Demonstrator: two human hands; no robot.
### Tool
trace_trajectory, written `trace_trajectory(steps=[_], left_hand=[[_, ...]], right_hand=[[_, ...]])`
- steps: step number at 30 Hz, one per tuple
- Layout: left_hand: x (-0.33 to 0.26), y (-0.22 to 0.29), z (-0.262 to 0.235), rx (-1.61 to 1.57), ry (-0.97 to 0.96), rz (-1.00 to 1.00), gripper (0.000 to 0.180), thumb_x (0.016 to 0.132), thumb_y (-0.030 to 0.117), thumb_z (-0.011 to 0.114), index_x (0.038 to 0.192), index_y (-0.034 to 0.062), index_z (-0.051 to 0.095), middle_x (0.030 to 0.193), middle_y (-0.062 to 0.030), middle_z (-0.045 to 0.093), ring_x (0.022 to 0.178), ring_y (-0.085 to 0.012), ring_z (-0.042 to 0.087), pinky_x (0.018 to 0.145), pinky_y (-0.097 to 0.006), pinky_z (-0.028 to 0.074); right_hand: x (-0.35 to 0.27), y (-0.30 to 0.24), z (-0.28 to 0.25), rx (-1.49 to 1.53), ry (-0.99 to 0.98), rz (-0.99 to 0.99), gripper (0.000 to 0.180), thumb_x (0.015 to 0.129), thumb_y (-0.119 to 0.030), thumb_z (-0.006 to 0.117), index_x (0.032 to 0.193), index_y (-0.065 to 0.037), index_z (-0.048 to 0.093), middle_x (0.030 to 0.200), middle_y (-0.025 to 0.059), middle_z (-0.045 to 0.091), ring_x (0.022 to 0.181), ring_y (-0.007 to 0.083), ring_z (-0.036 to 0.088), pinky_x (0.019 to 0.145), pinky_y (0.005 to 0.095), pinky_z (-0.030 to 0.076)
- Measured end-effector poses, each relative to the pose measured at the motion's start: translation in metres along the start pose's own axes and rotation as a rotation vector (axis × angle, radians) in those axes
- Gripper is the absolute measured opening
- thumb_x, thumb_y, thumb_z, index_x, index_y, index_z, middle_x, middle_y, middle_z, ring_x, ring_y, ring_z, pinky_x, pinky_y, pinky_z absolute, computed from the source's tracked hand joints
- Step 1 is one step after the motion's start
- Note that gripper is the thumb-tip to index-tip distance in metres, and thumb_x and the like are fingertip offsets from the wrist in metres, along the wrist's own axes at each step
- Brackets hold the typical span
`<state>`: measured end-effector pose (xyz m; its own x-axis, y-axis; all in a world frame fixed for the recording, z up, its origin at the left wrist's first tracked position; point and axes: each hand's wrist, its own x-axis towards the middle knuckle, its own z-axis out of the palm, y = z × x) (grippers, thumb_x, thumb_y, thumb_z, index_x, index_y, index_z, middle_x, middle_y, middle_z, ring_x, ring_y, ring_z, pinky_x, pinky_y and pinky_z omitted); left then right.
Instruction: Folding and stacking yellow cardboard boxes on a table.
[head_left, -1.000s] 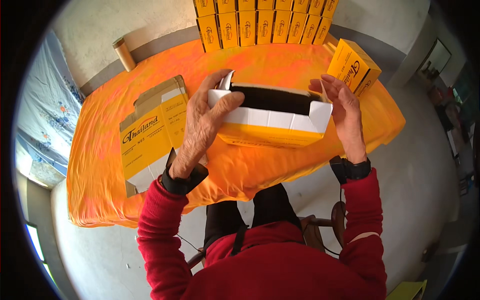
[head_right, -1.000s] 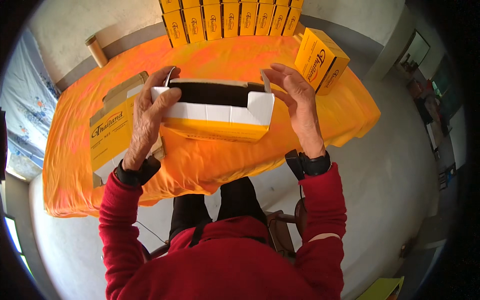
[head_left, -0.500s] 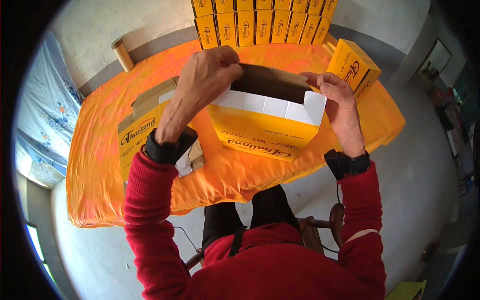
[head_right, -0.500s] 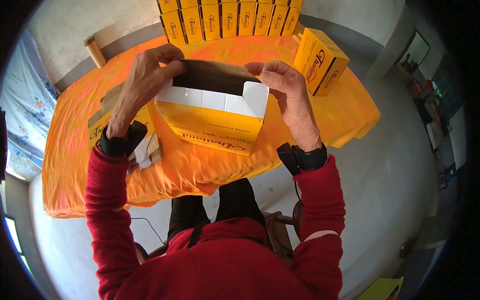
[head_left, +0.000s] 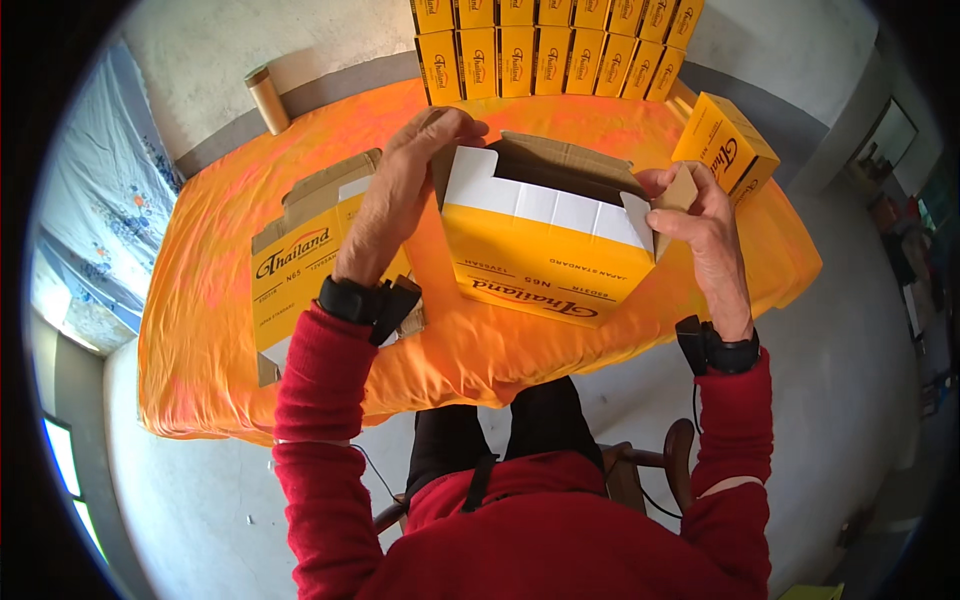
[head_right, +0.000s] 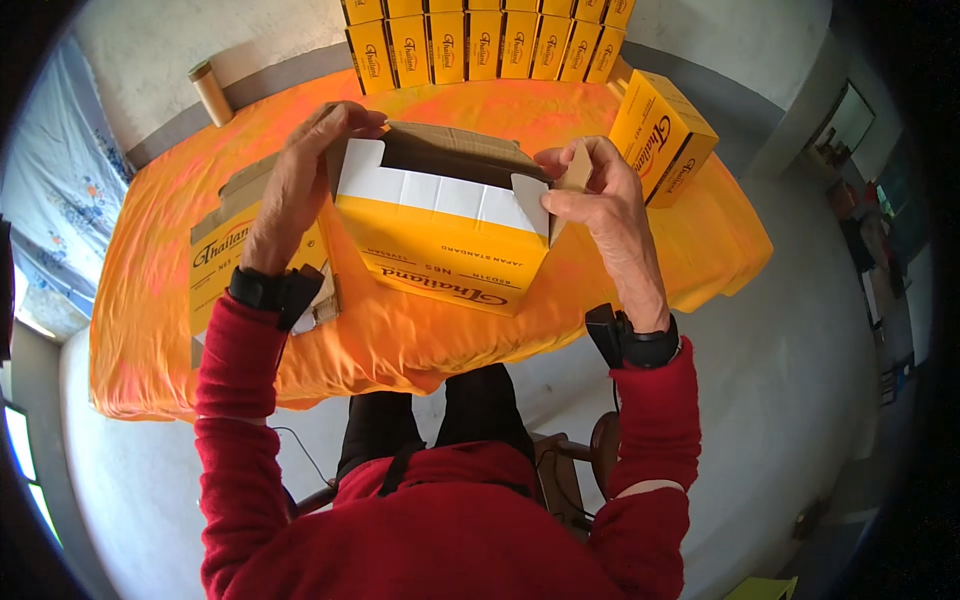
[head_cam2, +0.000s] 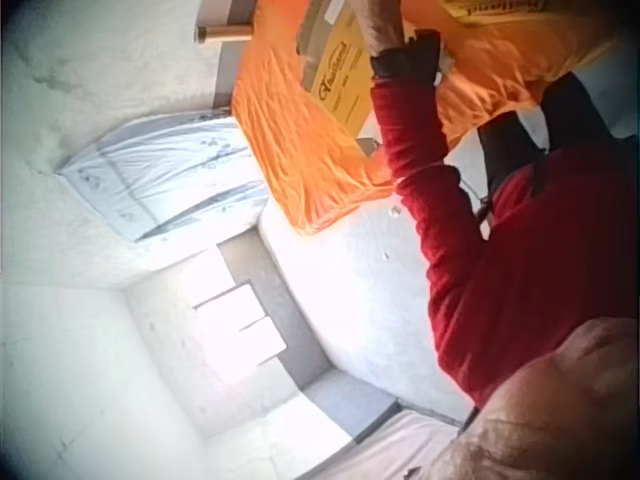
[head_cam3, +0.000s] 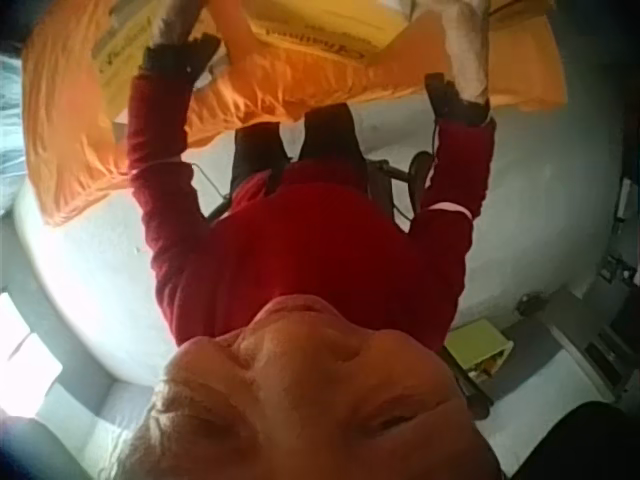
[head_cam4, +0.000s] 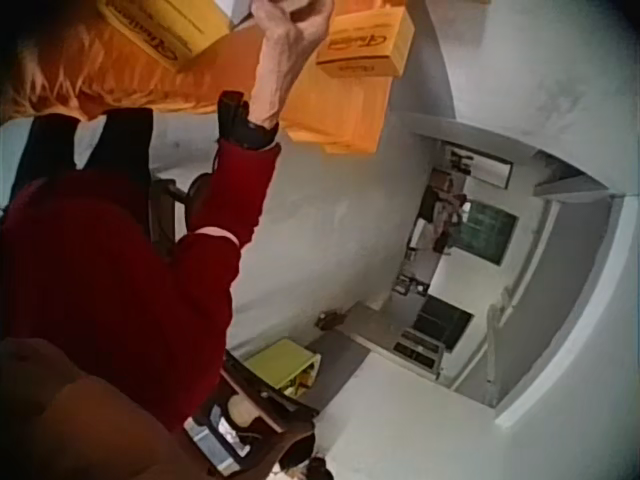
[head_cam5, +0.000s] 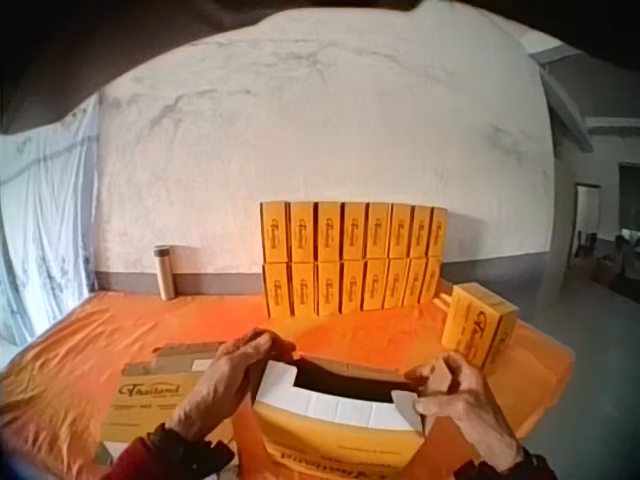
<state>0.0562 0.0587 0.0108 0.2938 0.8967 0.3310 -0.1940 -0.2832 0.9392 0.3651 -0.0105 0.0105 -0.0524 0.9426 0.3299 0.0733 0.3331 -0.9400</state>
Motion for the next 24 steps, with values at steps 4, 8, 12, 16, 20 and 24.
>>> trace_trajectory(steps=[4, 8, 12, 16, 20, 24], left_hand=[[-0.012, -0.009, 0.012, -0.008, 0.030, 0.007, 0.037, 0.081, -0.001, 0.061, 0.117, 0.0075, 0.059, 0.123, -0.0072, 0.058, 0.111, -0.0186, 0.056, 0.090, -0.031, 0.048], [-0.008, -0.007, 0.020, 0.091, 0.043, 0.085, 0.048, 0.076, -0.007, 0.062, 0.121, 0.0097, 0.057, 0.131, -0.0095, 0.052, 0.113, -0.0207, 0.055, 0.091, -0.032, 0.048], [-0.006, -0.014, 0.019, 0.452, 0.041, 0.392, 0.047, 0.078, -0.008, 0.059, 0.121, 0.0109, 0.057, 0.138, -0.0119, 0.047, 0.113, -0.0249, 0.055, 0.090, -0.034, 0.049], [-0.008, -0.005, 0.021, 0.889, -0.083, 0.681, 0.041, 0.082, -0.004, 0.061, 0.120, 0.0089, 0.056, 0.128, -0.0175, 0.054, 0.107, -0.0319, 0.059, 0.085, -0.037, 0.052], [-0.006, 0.006, 0.030, 0.835, -0.088, 0.513, 0.028, 0.087, 0.006, 0.063, 0.114, 0.0088, 0.057, 0.103, -0.0196, 0.064, 0.087, -0.0360, 0.064, 0.073, -0.041, 0.052], [0.008, 0.009, 0.041, 1.118, 0.074, 0.422, 0.019, 0.092, 0.020, 0.061, 0.107, 0.0082, 0.058, 0.079, -0.0177, 0.065, 0.070, -0.0377, 0.063, 0.062, -0.044, 0.049]], right_hand=[[-0.001, -0.006, 0.009, -0.044, 0.007, -0.014, 0.032, 0.070, -0.007, 0.065, 0.100, -0.006, 0.055, 0.112, 0.0112, 0.063, 0.104, 0.0184, 0.057, 0.095, 0.0329, 0.041], [-0.001, -0.011, 0.017, -0.139, -0.013, -0.006, 0.038, 0.072, -0.007, 0.066, 0.108, -0.002, 0.054, 0.113, 0.0118, 0.062, 0.105, 0.0186, 0.057, 0.094, 0.0318, 0.042], [-0.002, -0.010, 0.026, -0.235, -0.032, 0.007, 0.048, 0.073, -0.009, 0.069, 0.117, -0.001, 0.052, 0.115, 0.0131, 0.061, 0.109, 0.0197, 0.056, 0.095, 0.0306, 0.041], [-0.005, -0.001, 0.026, -0.182, 0.035, -0.054, 0.055, 0.074, -0.011, 0.072, 0.123, -0.002, 0.050, 0.119, 0.0154, 0.061, 0.113, 0.0209, 0.056, 0.098, 0.0307, 0.041], [-0.006, 0.004, 0.025, -0.129, 0.034, -0.107, 0.055, 0.075, -0.012, 0.073, 0.124, -0.003, 0.050, 0.123, 0.0170, 0.060, 0.115, 0.0216, 0.055, 0.099, 0.0314, 0.041], [-0.006, 0.012, 0.023, -0.171, 0.011, -0.192, 0.044, 0.076, -0.012, 0.073, 0.116, -0.002, 0.055, 0.125, 0.0158, 0.060, 0.112, 0.0203, 0.057, 0.097, 0.0300, 0.042]])
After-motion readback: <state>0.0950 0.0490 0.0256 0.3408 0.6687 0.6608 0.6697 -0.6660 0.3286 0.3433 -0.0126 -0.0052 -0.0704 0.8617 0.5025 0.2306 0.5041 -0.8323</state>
